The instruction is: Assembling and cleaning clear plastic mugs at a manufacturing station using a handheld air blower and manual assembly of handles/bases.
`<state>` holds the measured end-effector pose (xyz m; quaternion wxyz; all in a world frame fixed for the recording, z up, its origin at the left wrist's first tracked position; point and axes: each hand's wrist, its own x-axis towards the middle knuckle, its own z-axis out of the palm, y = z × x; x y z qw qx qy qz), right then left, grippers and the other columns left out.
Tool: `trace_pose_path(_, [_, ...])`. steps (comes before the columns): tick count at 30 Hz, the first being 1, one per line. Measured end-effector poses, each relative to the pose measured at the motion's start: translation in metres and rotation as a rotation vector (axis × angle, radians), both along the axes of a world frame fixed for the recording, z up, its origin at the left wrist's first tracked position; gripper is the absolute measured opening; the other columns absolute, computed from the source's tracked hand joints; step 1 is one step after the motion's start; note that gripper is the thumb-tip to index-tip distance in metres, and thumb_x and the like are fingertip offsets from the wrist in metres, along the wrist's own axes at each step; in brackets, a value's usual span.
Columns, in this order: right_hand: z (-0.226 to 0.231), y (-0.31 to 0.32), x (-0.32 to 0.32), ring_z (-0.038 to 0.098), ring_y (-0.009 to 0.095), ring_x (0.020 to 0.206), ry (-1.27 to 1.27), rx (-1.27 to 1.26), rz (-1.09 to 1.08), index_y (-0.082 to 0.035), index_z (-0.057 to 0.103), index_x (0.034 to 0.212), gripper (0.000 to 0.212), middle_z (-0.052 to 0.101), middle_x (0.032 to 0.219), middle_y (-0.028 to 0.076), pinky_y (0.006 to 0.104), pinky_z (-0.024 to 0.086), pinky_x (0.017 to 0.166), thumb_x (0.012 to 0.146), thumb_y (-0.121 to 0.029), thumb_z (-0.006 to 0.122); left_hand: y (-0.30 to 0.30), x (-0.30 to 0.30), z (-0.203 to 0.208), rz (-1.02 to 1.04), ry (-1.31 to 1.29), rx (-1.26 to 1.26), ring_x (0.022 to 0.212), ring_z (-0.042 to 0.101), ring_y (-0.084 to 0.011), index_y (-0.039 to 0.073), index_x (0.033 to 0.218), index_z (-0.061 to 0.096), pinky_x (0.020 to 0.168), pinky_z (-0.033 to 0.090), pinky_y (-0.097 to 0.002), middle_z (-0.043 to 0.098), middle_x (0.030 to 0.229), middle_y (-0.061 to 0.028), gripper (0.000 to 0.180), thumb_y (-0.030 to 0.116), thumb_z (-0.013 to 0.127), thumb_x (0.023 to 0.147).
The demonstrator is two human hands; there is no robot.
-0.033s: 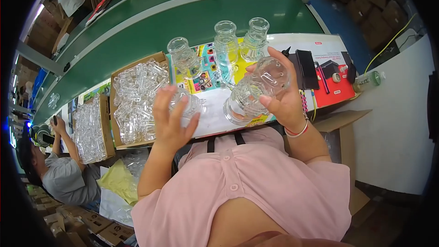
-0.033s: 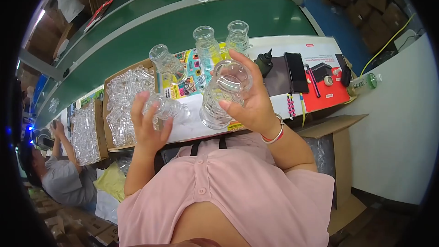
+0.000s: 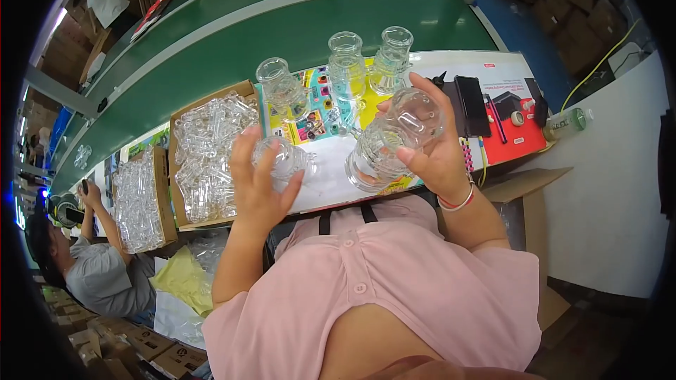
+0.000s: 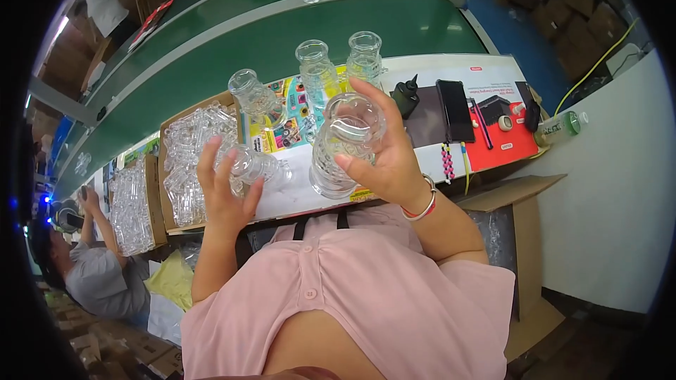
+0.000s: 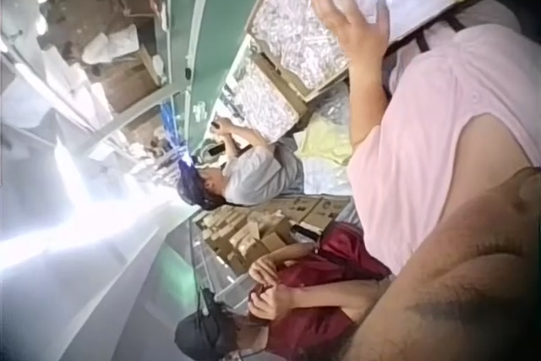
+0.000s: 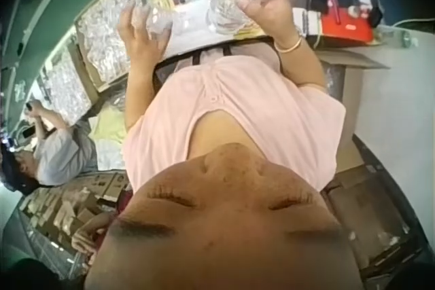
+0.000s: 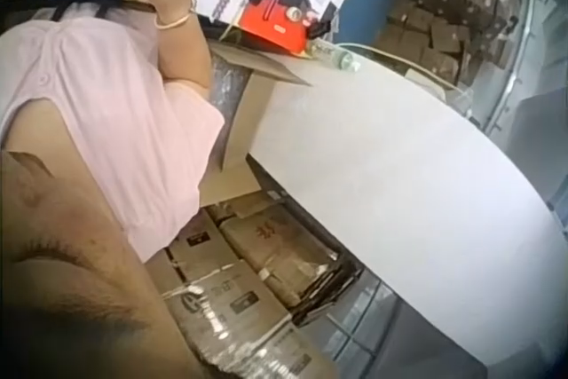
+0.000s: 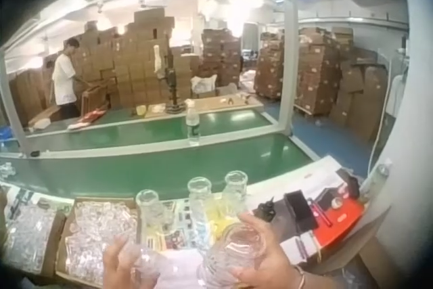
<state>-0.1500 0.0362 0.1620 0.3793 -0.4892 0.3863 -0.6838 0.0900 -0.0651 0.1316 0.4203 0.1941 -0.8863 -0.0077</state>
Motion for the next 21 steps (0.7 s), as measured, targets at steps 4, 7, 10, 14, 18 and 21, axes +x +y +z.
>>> trace_pose_path(4, [-0.003,0.0,-0.003,0.05,0.022,0.108,0.057,0.015,-0.015,-0.003,0.021,0.134,0.078,0.05,0.111,0.016,0.0355,0.039,0.093,0.067,-0.003,0.061,-0.006,0.0,0.014,0.17,-0.122,0.272,0.115,0.04,-0.0379,0.007,0.124,0.041,0.094,0.035,-0.0462,0.038,0.128,-0.0181,0.073,0.019,0.077,0.062])
trace_pose_path(7, [-0.004,0.001,-0.006,0.05,0.021,0.107,0.204,-0.019,-0.014,-0.004,0.024,0.133,0.077,0.051,0.112,0.015,0.0342,0.04,0.092,0.066,-0.002,0.062,-0.006,0.001,0.017,0.193,-0.232,0.438,0.117,0.04,-0.0326,0.007,0.124,0.042,0.096,0.035,-0.0394,0.04,0.129,-0.0146,0.072,0.012,0.076,0.061])
trace_pose_path(10, [-0.002,0.003,-0.006,0.051,0.02,0.105,0.366,-0.022,-0.054,-0.004,0.026,0.132,0.076,0.05,0.112,0.015,0.0331,0.04,0.091,0.065,-0.001,0.063,-0.009,0.003,0.014,0.167,-0.248,0.459,0.111,0.046,-0.0304,0.006,0.122,0.044,0.093,0.037,-0.0362,0.047,0.122,-0.0143,0.069,0.008,0.075,0.06])
trace_pose_path(14, [-0.002,0.006,-0.009,0.051,0.02,0.103,0.5,-0.054,-0.019,-0.004,0.028,0.13,0.074,0.05,0.113,0.016,0.0315,0.041,0.089,0.064,0.004,0.062,-0.013,0.003,0.01,0.12,-0.235,0.502,0.106,0.05,-0.0329,0.004,0.12,0.044,0.089,0.041,-0.0376,0.051,0.116,-0.0164,0.066,0.015,0.075,0.063])
trace_pose_path(18, [0.001,0.007,-0.009,0.052,0.019,0.101,0.499,-0.105,0.039,-0.004,0.03,0.129,0.074,0.05,0.114,0.016,0.0301,0.041,0.088,0.062,0.009,0.06,-0.011,0.003,0.014,0.121,-0.185,0.639,0.101,0.053,-0.0304,0.005,0.119,0.046,0.086,0.043,-0.0358,0.054,0.112,-0.015,0.065,0.012,0.076,0.062])
trace_pose_path(21, [0.002,0.011,-0.006,0.054,0.019,0.096,0.354,0.003,0.132,-0.004,0.031,0.128,0.076,0.049,0.115,0.018,0.0306,0.042,0.084,0.059,0.011,0.057,-0.01,0.003,0.016,0.123,-0.164,0.708,0.099,0.056,-0.0276,0.006,0.117,0.047,0.084,0.044,-0.0343,0.057,0.108,-0.0134,0.066,0.01,0.077,0.059])
